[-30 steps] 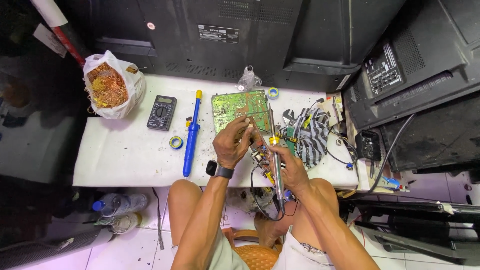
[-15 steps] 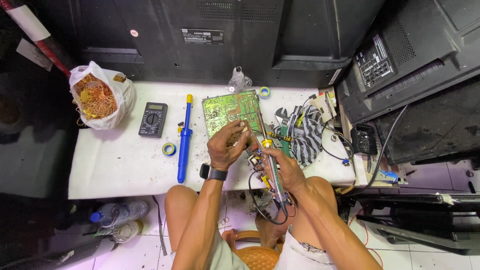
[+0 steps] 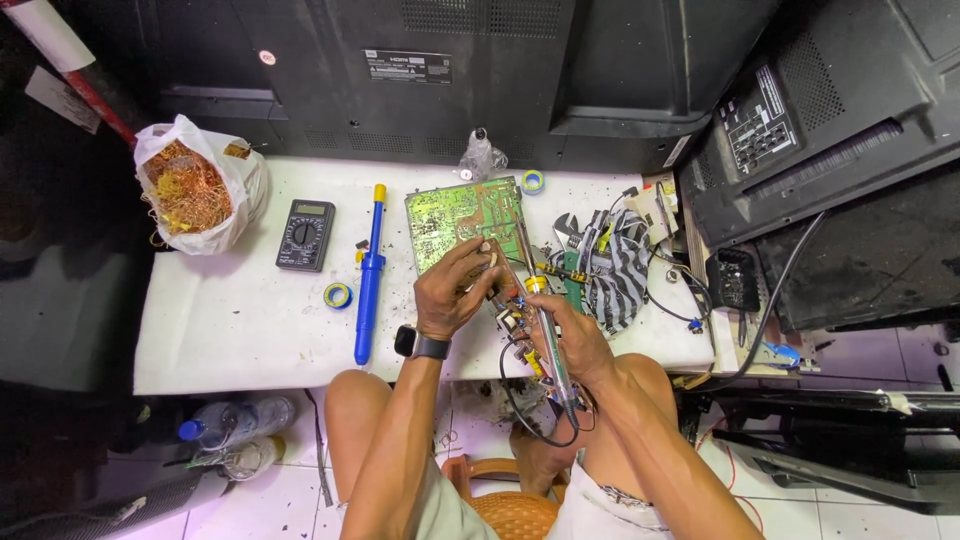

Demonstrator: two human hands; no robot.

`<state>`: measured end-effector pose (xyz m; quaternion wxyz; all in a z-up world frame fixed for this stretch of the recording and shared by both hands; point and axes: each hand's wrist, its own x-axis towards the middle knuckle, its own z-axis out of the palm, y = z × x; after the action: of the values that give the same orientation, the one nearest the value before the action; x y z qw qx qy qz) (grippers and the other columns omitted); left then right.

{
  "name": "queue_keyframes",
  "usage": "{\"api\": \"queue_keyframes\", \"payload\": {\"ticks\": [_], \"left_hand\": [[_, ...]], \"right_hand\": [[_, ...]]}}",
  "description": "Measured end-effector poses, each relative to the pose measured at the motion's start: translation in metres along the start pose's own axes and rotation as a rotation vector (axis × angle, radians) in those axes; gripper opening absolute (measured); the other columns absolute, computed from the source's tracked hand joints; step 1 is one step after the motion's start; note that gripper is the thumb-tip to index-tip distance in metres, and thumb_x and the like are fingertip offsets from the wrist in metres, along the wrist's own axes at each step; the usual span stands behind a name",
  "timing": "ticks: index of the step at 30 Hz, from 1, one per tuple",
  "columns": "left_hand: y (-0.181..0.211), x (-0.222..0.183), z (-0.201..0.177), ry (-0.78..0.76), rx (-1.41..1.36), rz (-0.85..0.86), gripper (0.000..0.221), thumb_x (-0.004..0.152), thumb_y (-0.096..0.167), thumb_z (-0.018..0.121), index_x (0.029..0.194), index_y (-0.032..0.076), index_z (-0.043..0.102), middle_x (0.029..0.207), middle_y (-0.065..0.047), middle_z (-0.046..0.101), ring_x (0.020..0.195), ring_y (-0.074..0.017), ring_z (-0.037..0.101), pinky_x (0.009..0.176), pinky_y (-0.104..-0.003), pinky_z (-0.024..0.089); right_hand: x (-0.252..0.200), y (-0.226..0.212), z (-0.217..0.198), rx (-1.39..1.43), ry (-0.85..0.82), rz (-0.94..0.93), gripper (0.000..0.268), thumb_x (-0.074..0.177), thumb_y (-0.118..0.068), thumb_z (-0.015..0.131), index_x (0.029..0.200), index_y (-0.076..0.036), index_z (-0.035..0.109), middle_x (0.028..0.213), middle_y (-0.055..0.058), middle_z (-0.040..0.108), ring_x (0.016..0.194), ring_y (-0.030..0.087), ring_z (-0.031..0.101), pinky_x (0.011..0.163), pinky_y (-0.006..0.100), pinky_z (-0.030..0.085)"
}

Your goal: Desoldering an electronic component from a circuit board using a soldering iron and a desoldering pump, then removing it with pliers.

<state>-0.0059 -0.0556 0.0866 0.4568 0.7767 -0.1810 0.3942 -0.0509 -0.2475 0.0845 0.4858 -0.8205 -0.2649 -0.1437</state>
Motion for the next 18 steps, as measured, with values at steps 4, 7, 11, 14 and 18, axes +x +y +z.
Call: {"api": "queue_keyframes", "payload": {"ticks": [4, 7, 11, 14, 18], "left_hand": [[-0.011, -0.006, 0.005, 0.016, -0.006, -0.023, 0.02, 0.074, 0.02, 0.072, 0.092, 0.014, 0.064, 0.095, -0.005, 0.067, 0.078, -0.0209, 0.066, 0.065, -0.029, 0.053], [-0.011, -0.006, 0.003, -0.028, 0.107, 0.013, 0.03, 0.077, 0.027, 0.067, 0.105, 0.016, 0.061, 0.098, -0.003, 0.064, 0.071, -0.0187, 0.064, 0.061, -0.029, 0.053], [-0.011, -0.005, 0.004, -0.061, 0.229, 0.034, 0.03, 0.084, 0.026, 0.056, 0.112, 0.018, 0.06, 0.098, -0.001, 0.059, 0.057, -0.0178, 0.06, 0.051, -0.03, 0.052], [-0.013, -0.005, 0.004, -0.057, 0.249, 0.049, 0.028, 0.085, 0.027, 0.053, 0.11, 0.018, 0.061, 0.096, 0.0, 0.058, 0.054, -0.0177, 0.059, 0.05, -0.029, 0.051], [-0.021, -0.01, 0.009, -0.054, 0.253, 0.047, 0.024, 0.086, 0.028, 0.052, 0.106, 0.019, 0.063, 0.093, 0.001, 0.059, 0.056, -0.0177, 0.06, 0.052, -0.028, 0.05]], "right_hand": [[-0.003, 0.005, 0.002, -0.008, -0.007, 0.012, 0.03, 0.075, -0.013, 0.059, 0.105, -0.01, 0.056, 0.065, 0.011, 0.063, 0.055, 0.03, 0.063, 0.055, 0.038, 0.052], [0.002, -0.006, 0.0, -0.039, 0.001, -0.005, 0.029, 0.075, -0.011, 0.058, 0.104, -0.01, 0.057, 0.065, 0.011, 0.063, 0.056, 0.03, 0.063, 0.053, 0.038, 0.052], [0.006, -0.015, -0.002, -0.03, -0.014, -0.008, 0.031, 0.074, -0.009, 0.059, 0.105, -0.01, 0.056, 0.064, 0.012, 0.063, 0.055, 0.03, 0.063, 0.055, 0.039, 0.052], [0.007, -0.017, -0.004, -0.031, -0.033, -0.005, 0.029, 0.077, -0.012, 0.057, 0.106, -0.011, 0.055, 0.067, 0.013, 0.064, 0.057, 0.031, 0.064, 0.055, 0.04, 0.052], [0.001, -0.008, -0.001, -0.009, -0.062, 0.004, 0.028, 0.079, -0.014, 0.056, 0.107, -0.011, 0.055, 0.071, 0.014, 0.065, 0.061, 0.032, 0.064, 0.057, 0.04, 0.052]]}}
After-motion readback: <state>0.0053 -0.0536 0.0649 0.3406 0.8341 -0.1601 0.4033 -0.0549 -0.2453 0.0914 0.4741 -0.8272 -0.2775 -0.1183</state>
